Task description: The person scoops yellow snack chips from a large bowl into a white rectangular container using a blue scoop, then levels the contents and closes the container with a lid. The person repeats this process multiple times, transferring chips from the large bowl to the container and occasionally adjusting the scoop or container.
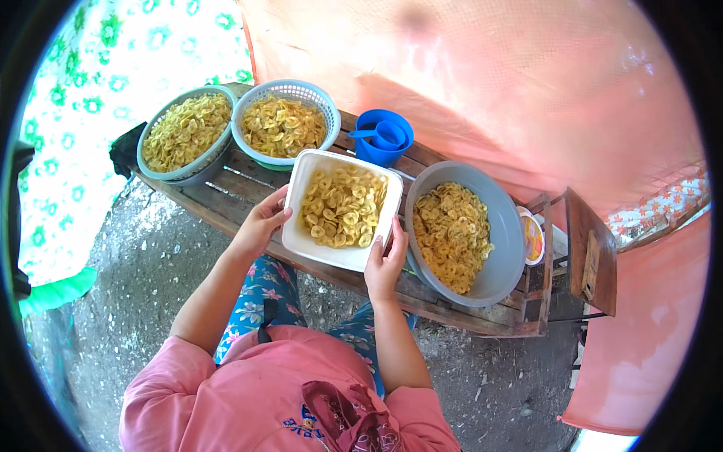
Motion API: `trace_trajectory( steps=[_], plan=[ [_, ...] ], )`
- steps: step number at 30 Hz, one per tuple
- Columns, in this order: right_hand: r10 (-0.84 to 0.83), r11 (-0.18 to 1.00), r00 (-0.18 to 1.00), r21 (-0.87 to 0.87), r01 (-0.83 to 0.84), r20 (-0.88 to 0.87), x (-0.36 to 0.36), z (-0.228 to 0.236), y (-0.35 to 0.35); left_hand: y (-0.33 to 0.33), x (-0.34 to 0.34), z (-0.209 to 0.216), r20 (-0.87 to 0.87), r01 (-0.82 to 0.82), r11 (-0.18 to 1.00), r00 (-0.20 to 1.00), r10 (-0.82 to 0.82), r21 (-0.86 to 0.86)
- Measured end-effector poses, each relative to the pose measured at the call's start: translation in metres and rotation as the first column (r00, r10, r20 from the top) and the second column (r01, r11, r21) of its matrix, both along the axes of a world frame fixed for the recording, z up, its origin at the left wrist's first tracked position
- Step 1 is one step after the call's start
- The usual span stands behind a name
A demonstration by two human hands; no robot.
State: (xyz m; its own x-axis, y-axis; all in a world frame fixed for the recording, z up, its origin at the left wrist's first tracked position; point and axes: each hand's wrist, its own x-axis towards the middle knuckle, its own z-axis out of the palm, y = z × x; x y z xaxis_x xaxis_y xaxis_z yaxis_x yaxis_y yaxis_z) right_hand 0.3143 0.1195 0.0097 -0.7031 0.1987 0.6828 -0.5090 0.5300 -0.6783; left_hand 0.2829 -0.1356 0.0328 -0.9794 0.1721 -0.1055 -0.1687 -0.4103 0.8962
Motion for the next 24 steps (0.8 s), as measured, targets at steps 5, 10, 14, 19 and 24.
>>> trace_trajectory(
  steps=[5,10,14,19,24],
  plan=[
    [0.065,0.984,0.942,-0.179,-0.005,0.33,0.0,0.006,-0.002,-0.002,0.0,0.0,0.069,0.02,1.0,0.997,-0.021,0.015],
    [0.07,0.992,0.892,-0.122,-0.017,0.447,-0.001,0.014,-0.003,-0.002,-0.002,0.004,0.073,0.051,0.999,0.996,-0.052,0.014],
    [0.066,0.982,0.989,-0.185,-0.041,0.134,-0.003,0.013,-0.002,-0.001,-0.001,0.006,0.03,0.051,0.996,0.998,-0.053,0.069],
    [0.133,0.955,0.875,-0.297,0.014,0.466,-0.004,0.006,-0.003,-0.002,-0.003,0.006,0.101,0.072,0.997,0.992,-0.07,-0.019],
    [-0.002,0.99,0.986,-0.136,0.025,0.17,-0.005,0.005,-0.003,-0.001,-0.006,0.003,-0.021,0.065,0.998,0.998,-0.065,-0.011]
  ],
)
